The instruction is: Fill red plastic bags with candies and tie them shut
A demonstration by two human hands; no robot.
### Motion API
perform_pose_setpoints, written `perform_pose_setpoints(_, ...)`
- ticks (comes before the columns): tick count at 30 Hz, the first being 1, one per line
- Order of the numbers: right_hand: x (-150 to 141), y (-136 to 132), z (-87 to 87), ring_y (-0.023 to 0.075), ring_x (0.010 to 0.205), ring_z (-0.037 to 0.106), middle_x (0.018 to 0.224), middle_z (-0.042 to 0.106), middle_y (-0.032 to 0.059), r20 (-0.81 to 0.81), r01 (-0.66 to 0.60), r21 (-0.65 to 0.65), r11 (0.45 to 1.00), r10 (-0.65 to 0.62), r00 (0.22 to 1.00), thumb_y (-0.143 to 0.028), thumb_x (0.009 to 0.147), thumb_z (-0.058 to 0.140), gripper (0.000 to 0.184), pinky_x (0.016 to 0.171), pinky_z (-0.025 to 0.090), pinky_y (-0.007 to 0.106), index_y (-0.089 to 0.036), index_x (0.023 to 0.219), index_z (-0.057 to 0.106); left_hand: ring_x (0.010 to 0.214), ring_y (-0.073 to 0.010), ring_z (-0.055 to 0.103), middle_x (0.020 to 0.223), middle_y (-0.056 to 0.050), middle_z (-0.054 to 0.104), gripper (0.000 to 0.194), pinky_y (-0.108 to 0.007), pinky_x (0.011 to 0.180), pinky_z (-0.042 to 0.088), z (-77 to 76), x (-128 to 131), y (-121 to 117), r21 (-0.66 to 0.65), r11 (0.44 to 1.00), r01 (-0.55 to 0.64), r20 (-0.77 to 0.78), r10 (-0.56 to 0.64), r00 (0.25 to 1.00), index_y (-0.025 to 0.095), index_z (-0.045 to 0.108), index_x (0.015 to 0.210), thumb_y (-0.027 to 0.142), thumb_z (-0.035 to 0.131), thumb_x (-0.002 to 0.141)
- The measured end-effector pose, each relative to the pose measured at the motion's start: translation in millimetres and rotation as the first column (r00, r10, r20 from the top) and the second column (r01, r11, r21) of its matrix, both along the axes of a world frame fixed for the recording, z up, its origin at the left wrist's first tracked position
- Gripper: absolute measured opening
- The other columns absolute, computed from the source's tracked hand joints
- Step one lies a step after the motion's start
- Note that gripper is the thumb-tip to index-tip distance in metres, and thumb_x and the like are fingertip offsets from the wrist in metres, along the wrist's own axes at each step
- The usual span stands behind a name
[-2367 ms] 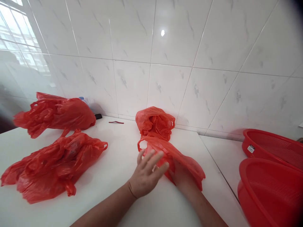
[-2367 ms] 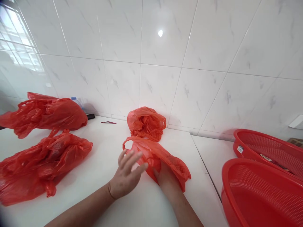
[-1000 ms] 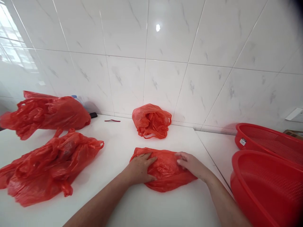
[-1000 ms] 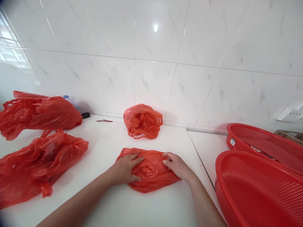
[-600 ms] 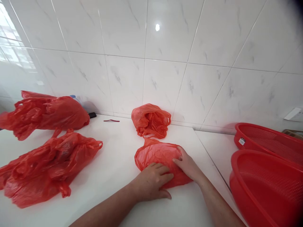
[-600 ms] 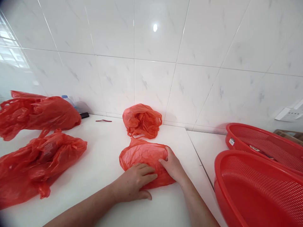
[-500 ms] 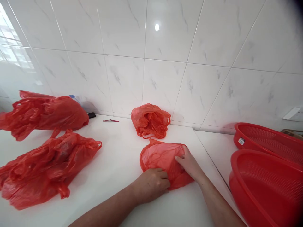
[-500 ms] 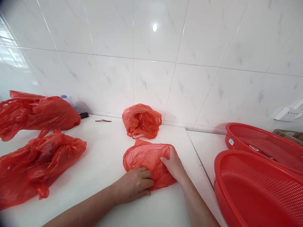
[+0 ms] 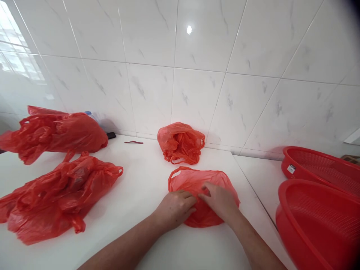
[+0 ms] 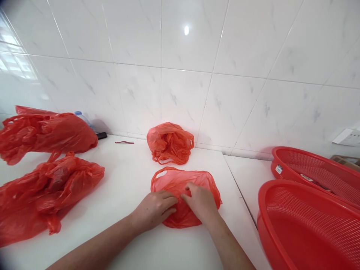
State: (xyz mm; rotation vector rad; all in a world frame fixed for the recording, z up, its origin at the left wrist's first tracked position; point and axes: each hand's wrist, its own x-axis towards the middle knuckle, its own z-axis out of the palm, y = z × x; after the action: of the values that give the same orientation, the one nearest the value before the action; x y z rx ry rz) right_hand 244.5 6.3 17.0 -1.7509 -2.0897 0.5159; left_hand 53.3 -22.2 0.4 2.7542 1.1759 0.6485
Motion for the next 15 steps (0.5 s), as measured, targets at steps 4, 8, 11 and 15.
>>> perform_pose_setpoints(4,1.2,-1.8,-5.9,0.0191,0.084,0.062,0.101,0.068,0.0006,0.031,-0.143,-0.05,0.989,0.144,0.989,-0.031,0.071,0.061,0.039,0.066,0.043,0.027,-0.029,0.111,0.06,0.099,-0.0269,0.054,0.109,-0.006,0.061,0.048,-0.04,0.088,0.044,-6.1,0.1,1.1,-0.077,0.99,-0.118,0.01,0.119,0.993,0.023,0.061,0.103,0.047,0.072,0.063)
perform_pose_setpoints(8,3.2,-2.8,-3.0,0.0236,0.097,0.058,0.114,0.06,0.0068,0.13,-0.122,0.058,0.991,0.114,0.985,-0.028,0.073,0.061,0.05,0.074,0.043,0.032,-0.025,0.122,0.053,0.114,-0.033,0.046,0.125,-0.01,0.054,0.062,-0.05,0.098,0.033,-12.7,-2.7,3.3,-0.07,0.959,-0.276,-0.005,0.277,0.961,0.023,0.058,0.114,0.052,0.071,0.061)
perform_pose_setpoints(11,2.0,-5.3,0.1,0.0248,0.091,0.058,0.107,0.061,0.0091,0.197,-0.105,0.135,0.985,0.078,0.977,-0.03,0.079,0.056,0.035,0.07,0.041,0.034,-0.022,0.113,0.058,0.108,-0.0337,0.049,0.119,-0.012,0.057,0.058,-0.052,0.096,0.033,-10.5,-5.6,5.5,-0.054,0.934,-0.352,-0.005,0.353,0.936,0.02,0.061,0.107,0.057,0.069,0.062)
perform_pose_setpoints(15,-2.2,-9.6,-0.9,0.0227,0.081,0.058,0.093,0.062,0.0087,0.229,-0.119,0.175,0.977,0.077,0.97,-0.026,0.089,0.038,0.026,0.066,0.039,0.034,-0.019,0.097,0.062,0.103,-0.0279,0.052,0.112,-0.009,0.06,0.032,-0.045,0.089,0.039,1.3,-5.7,4.5,0.058,0.949,-0.31,0.069,0.306,0.949,0.02,0.06,0.104,0.043,0.056,0.081)
